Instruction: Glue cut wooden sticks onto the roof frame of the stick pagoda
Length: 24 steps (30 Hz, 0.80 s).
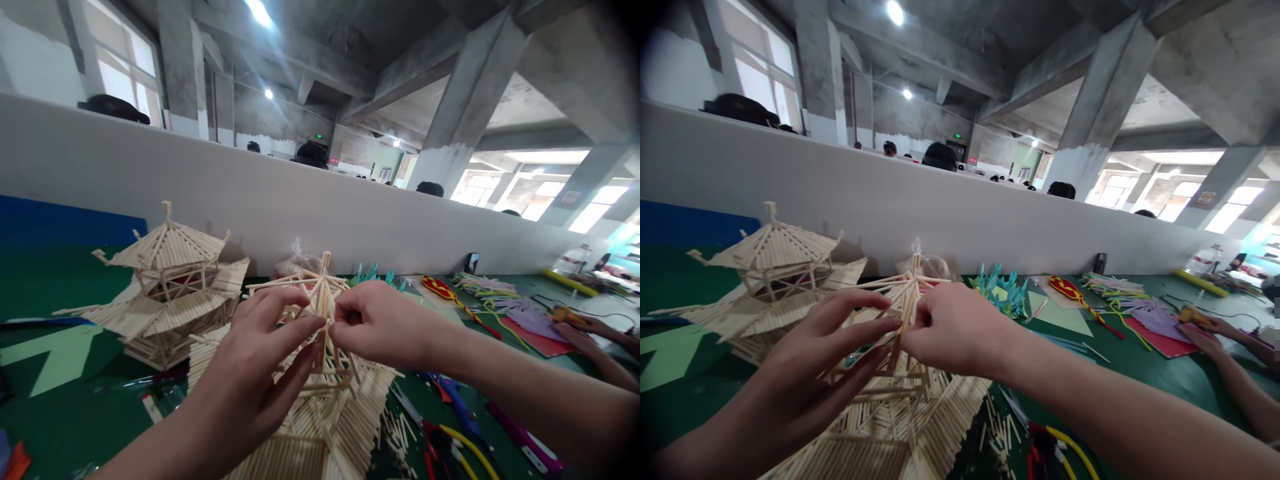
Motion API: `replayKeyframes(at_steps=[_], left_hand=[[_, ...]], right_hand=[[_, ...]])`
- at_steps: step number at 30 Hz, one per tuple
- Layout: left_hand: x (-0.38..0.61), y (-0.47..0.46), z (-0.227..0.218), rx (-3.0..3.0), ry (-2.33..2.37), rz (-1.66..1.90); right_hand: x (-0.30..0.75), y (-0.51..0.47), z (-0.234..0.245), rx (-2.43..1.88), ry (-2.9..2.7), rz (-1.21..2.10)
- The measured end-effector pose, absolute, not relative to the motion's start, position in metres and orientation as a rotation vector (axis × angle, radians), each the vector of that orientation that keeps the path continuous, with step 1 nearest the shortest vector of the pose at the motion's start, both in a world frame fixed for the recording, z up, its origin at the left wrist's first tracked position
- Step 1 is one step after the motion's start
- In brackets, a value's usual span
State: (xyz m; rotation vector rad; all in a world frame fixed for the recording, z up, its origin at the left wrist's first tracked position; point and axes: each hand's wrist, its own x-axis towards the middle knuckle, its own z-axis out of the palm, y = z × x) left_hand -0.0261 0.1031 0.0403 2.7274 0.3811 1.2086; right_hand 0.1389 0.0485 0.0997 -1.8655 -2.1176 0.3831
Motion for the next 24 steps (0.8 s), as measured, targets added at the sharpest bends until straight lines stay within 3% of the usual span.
replayKeyframes(at_steps=[9, 24], left_hand=[[-0.028, 0.098, 0.041, 2.732, 0.347, 1.2], [-0.025, 0.098, 0.037, 2.767, 0.277, 1.203]], right_hand=[[0.132, 0.046, 0.096, -1.89, -2.11, 0.235], [0.151, 0.03, 0.078, -1.56, -1.863, 0.515]])
